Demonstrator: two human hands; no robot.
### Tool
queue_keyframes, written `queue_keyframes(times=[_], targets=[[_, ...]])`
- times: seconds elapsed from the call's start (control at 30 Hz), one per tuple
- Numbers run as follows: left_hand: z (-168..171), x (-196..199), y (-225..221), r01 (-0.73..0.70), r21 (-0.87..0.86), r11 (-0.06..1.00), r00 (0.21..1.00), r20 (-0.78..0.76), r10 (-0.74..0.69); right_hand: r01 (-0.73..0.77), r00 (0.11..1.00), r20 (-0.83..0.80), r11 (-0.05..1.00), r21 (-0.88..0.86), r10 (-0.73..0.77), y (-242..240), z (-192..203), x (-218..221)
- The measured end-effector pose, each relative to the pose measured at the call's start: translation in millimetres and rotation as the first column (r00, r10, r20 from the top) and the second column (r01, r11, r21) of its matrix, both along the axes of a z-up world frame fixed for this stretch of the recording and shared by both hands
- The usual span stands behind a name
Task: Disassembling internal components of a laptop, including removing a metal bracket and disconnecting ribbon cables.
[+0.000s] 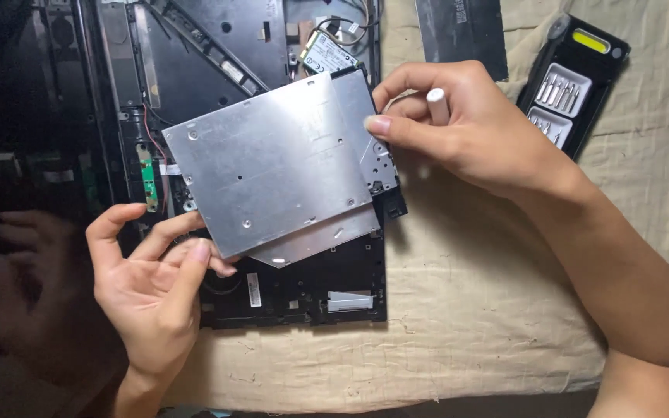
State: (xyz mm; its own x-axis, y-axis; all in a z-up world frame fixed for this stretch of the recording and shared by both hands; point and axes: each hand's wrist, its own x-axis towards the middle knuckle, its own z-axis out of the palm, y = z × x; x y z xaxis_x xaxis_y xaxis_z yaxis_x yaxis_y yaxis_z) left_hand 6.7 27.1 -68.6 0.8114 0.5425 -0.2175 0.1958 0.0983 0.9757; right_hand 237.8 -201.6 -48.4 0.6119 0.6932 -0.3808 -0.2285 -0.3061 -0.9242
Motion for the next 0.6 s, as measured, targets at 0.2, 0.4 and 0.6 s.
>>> queue_keyframes(times=[0.2,0.4,0.6], targets=[[-4,-7,4,0.139,-0.142,0.980,0.988,0.087,-0.128,-0.054,0.996,-0.072,0.997,0.049,0.057,7,5,-10],[0,-6,1,0.073,0.000,0.997,0.997,-0.023,-0.073,-0.084,0.996,-0.040,0.996,0.003,0.084,9,17,-21],[4,-5,1,0.055,0.030,0.998,0.999,-0.001,-0.055,-0.095,0.995,0.002,0.995,0.026,0.095,4,24,-17]])
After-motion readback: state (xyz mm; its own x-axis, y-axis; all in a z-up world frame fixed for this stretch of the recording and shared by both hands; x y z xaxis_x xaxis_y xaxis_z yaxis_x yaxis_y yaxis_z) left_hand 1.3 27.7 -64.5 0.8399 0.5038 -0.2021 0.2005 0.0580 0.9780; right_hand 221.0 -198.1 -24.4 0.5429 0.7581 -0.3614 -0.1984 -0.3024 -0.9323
